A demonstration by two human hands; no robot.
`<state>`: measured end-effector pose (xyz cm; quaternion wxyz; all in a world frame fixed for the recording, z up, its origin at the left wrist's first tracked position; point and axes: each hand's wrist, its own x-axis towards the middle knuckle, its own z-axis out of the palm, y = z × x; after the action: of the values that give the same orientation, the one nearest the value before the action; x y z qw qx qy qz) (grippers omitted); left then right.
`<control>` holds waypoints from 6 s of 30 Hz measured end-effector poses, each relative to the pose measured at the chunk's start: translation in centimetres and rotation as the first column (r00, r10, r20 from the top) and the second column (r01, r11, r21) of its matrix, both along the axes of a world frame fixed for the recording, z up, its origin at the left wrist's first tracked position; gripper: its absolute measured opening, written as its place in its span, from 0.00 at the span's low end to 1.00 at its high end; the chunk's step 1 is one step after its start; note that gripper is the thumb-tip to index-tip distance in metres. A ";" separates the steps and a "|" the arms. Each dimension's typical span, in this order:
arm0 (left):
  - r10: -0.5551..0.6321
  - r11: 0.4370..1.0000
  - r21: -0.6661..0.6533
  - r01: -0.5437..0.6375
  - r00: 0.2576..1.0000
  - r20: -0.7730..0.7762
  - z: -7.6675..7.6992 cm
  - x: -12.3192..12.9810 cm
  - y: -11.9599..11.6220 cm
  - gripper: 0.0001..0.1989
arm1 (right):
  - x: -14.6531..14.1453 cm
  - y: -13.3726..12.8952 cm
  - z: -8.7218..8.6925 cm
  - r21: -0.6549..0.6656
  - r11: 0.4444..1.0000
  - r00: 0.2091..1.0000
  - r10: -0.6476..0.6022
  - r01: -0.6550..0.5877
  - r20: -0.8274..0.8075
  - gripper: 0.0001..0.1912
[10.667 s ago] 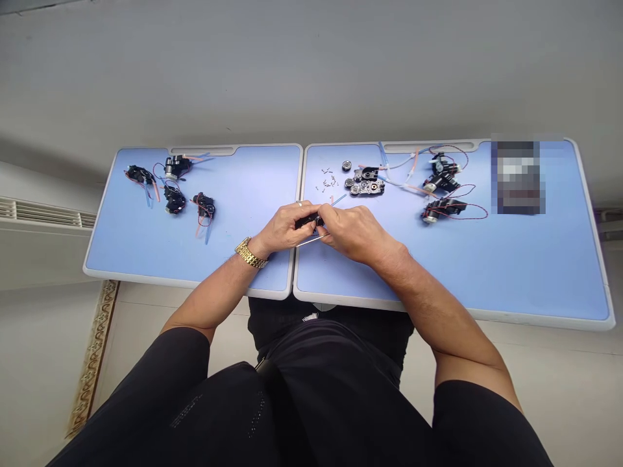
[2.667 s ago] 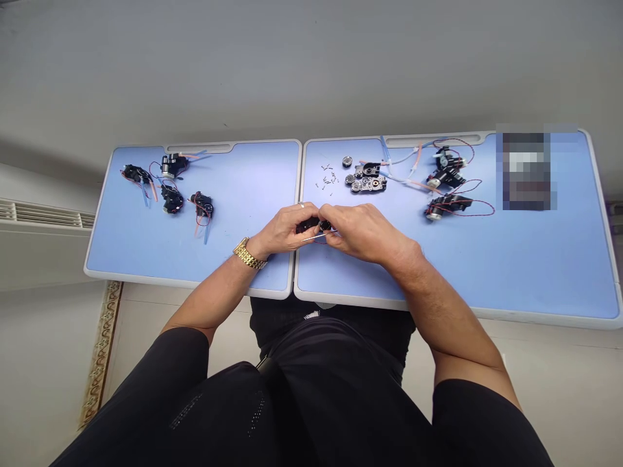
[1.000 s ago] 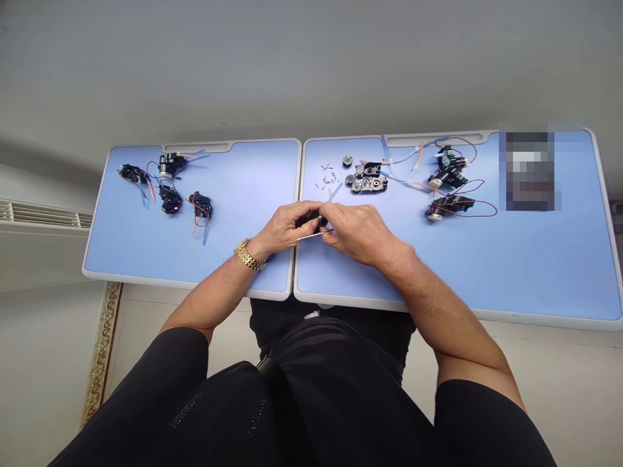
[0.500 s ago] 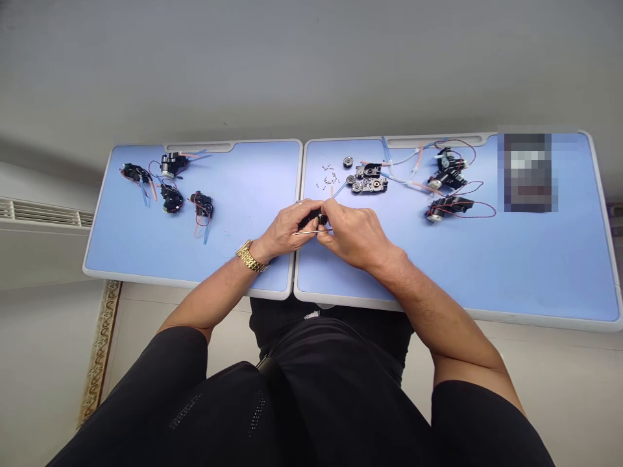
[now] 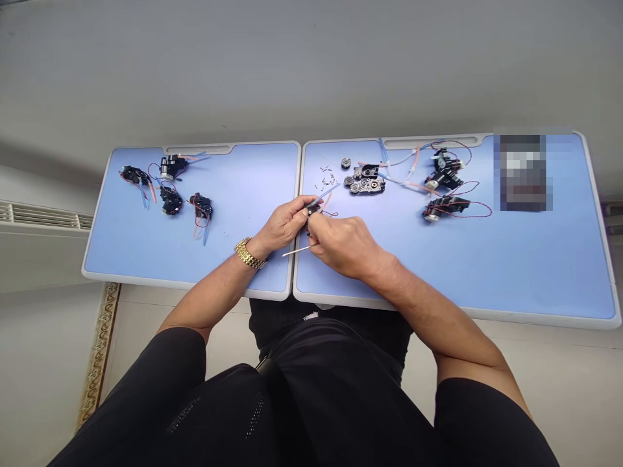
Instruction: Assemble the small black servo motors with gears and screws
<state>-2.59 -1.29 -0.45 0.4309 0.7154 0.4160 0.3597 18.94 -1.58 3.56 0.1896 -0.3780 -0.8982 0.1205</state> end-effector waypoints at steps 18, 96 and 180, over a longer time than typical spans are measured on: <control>0.103 0.985 -0.155 -0.073 0.975 0.196 -0.7 -0.4 0.5 0.27 | 2.3 2.4 1.1 -0.303 0.951 0.936 -0.158 0.058 -0.315 0.10; -0.132 0.966 -0.207 0.157 0.983 0.128 0.1 -1.4 0.8 0.32 | 2.5 3.7 -0.5 -0.245 0.969 0.920 -0.065 -0.034 -0.386 0.15; 0.197 0.935 -0.329 -0.130 0.964 0.178 -1.1 0.5 0.3 0.39 | 2.1 0.8 1.0 -0.058 0.978 0.980 -0.199 0.198 -0.015 0.22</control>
<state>-2.04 -0.97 -1.59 0.5489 0.5587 0.4789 0.3965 21.08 -0.75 4.51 0.1993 -0.4696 -0.8502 0.1301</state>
